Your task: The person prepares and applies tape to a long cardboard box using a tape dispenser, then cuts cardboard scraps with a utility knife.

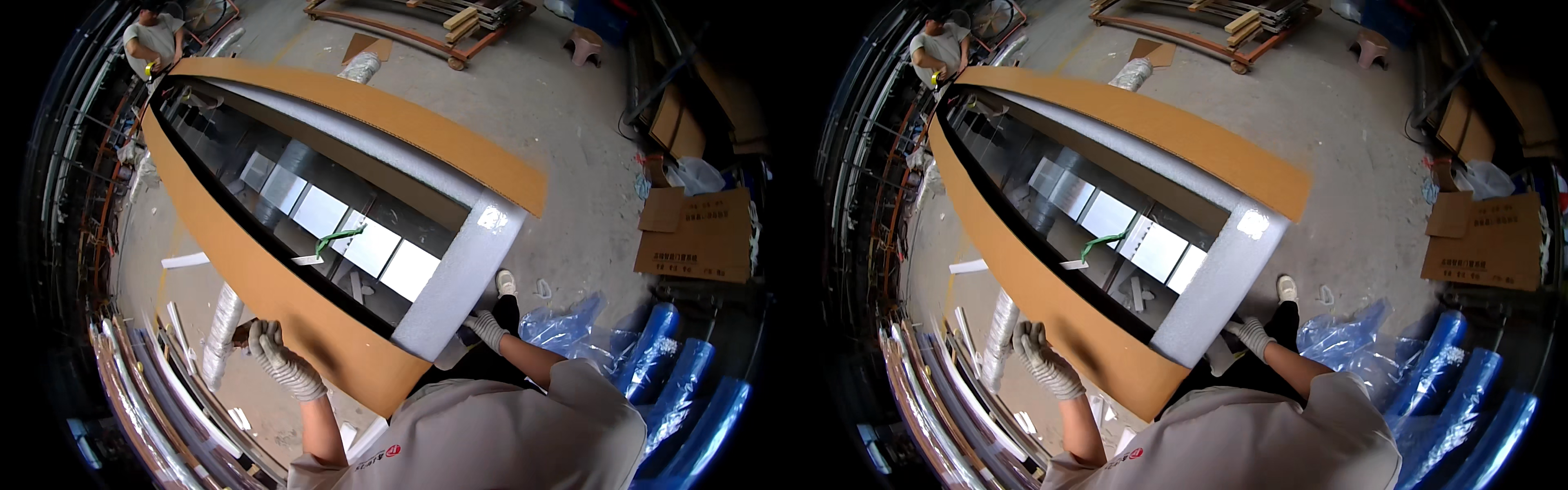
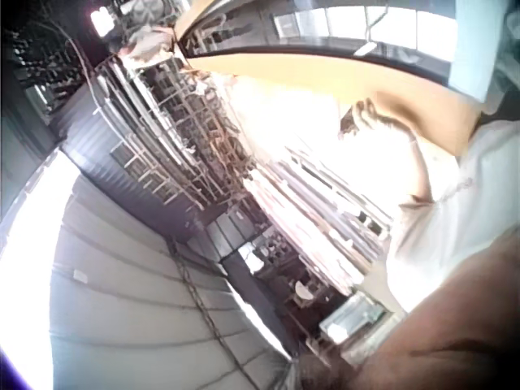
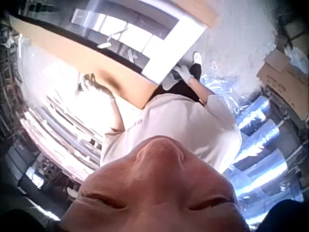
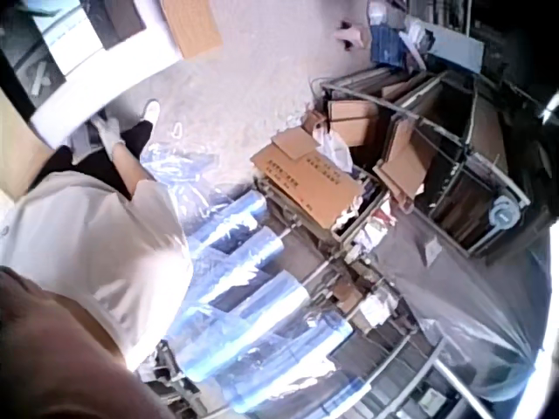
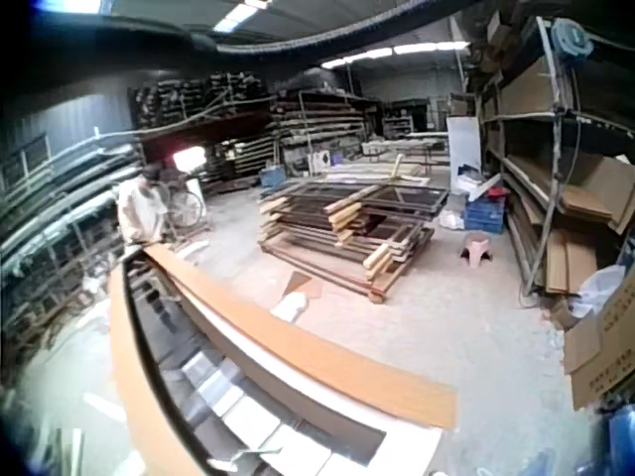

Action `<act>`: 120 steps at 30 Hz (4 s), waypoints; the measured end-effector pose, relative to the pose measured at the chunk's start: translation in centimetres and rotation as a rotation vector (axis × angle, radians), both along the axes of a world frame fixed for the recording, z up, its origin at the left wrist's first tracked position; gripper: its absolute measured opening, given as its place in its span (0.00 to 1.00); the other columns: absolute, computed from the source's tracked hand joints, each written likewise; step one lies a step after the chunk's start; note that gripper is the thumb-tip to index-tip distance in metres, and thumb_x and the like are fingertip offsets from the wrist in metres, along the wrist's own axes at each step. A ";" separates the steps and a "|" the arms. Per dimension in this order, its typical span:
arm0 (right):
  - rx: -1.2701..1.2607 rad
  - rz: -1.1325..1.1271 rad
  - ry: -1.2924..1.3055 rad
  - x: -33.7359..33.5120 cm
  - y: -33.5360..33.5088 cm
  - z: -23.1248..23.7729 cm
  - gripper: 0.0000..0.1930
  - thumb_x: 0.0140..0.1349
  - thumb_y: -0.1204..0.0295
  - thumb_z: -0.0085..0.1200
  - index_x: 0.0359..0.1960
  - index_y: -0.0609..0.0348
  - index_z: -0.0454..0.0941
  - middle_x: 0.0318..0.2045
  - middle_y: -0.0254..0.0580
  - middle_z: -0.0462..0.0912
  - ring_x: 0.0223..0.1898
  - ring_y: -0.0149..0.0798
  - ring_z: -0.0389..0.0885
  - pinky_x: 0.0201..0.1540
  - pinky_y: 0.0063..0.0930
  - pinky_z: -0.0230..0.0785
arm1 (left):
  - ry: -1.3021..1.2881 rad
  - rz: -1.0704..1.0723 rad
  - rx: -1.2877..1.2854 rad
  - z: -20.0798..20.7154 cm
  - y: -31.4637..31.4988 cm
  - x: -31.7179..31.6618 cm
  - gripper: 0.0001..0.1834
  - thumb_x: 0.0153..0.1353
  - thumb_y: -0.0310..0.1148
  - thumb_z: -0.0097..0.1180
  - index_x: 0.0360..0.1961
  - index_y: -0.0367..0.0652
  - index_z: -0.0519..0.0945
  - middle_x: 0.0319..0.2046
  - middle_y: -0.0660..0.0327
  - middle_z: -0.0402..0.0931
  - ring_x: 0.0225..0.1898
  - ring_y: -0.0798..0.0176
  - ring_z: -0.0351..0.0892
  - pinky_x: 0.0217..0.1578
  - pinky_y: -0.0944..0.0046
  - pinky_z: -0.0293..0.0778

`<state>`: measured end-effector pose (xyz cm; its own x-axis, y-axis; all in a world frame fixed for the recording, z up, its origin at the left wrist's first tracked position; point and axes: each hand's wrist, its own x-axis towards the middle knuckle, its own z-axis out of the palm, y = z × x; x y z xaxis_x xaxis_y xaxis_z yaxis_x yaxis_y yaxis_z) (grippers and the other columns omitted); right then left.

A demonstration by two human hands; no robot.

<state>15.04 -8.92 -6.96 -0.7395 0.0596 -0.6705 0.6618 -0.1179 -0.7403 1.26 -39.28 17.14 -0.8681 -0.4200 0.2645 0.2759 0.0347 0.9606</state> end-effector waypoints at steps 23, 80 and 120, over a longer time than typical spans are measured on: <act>-0.459 -0.379 0.441 -15.9 24.4 19.0 0.25 0.56 0.49 0.54 0.41 0.59 0.74 0.28 0.38 0.80 0.27 0.34 0.79 0.33 0.30 0.75 | -0.114 -0.471 -1.335 -9.0 29.4 -1.1 0.40 0.53 0.40 0.50 0.62 0.28 0.54 0.64 0.37 0.49 0.67 0.37 0.44 0.66 0.44 0.39; 0.259 0.492 0.266 -7.9 22.4 10.8 0.26 0.43 0.52 0.68 0.36 0.60 0.77 0.31 0.36 0.77 0.36 0.31 0.74 0.43 0.25 0.67 | -0.545 0.131 -1.198 -6.2 30.7 -13.1 0.49 0.38 0.56 0.67 0.56 0.35 0.64 0.53 0.41 0.59 0.54 0.41 0.59 0.56 0.47 0.58; -0.244 -0.222 0.067 -17.5 19.6 1.4 0.26 0.56 0.44 0.49 0.44 0.53 0.74 0.38 0.41 0.79 0.41 0.39 0.77 0.47 0.33 0.71 | -0.781 -0.559 0.112 -4.7 32.2 8.0 0.09 0.61 0.33 0.54 0.29 0.38 0.79 0.27 0.65 0.78 0.31 0.74 0.72 0.36 0.71 0.71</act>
<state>-2.46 10.68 -5.54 -0.7694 0.0680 -0.6352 0.5509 -0.4327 -0.7136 9.29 -7.10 12.47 -0.8646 0.1191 -0.4882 -0.4928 -0.0110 0.8701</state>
